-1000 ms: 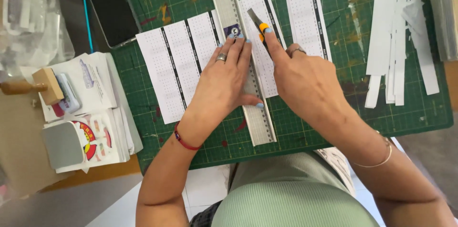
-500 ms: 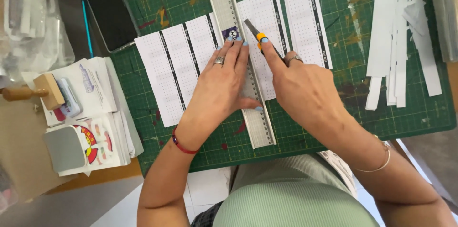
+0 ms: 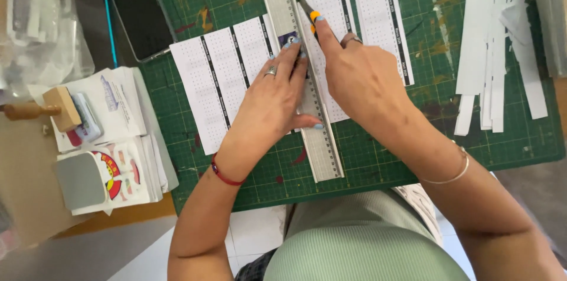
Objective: Using a utility knife and a metal ruler to cut printed calendar cards on a cutting mat.
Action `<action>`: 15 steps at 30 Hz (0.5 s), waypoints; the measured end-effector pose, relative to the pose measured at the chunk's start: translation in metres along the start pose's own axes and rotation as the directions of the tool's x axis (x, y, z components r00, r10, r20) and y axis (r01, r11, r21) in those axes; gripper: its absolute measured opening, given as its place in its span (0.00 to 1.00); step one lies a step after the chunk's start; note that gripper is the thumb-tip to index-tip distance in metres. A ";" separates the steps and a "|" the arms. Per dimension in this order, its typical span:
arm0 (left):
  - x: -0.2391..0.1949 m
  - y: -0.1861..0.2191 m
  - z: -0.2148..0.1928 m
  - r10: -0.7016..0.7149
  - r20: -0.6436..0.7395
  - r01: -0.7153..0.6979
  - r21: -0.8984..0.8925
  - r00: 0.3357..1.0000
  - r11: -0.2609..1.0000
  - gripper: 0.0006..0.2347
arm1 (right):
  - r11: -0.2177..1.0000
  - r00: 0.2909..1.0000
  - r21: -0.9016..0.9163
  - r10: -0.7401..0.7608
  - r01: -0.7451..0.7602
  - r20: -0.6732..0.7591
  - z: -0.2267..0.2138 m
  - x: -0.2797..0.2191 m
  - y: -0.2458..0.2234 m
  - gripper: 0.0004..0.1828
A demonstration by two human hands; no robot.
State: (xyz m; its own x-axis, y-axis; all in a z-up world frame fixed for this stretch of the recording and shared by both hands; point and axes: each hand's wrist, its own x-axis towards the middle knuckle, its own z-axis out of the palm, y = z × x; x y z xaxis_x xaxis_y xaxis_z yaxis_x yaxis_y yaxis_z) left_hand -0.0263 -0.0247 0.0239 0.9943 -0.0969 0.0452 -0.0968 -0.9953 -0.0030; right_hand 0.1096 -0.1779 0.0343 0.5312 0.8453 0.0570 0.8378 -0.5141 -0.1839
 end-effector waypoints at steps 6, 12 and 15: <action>0.000 0.003 0.013 -0.061 0.058 0.059 0.042 0.996 0.997 0.60 | 0.997 0.998 -0.062 -0.051 0.050 -0.020 0.004 0.005 -0.002 0.37; 0.005 0.003 0.031 -0.103 0.112 0.096 0.072 0.988 0.993 0.62 | 0.984 0.990 -0.152 -0.104 0.089 -0.094 0.009 0.001 -0.003 0.34; 0.004 0.005 0.035 -0.115 0.120 0.105 0.089 0.986 0.990 0.62 | 0.986 0.995 -0.141 -0.096 0.089 -0.037 0.004 -0.006 -0.008 0.32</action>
State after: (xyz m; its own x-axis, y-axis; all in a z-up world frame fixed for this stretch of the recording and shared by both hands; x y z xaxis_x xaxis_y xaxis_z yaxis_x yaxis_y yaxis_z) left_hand -0.0207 -0.0299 -0.0109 0.9970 0.0188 -0.0752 0.0121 -0.9961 -0.0876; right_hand 0.0994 -0.1789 0.0317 0.4530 0.8846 0.1104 0.8913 -0.4517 -0.0379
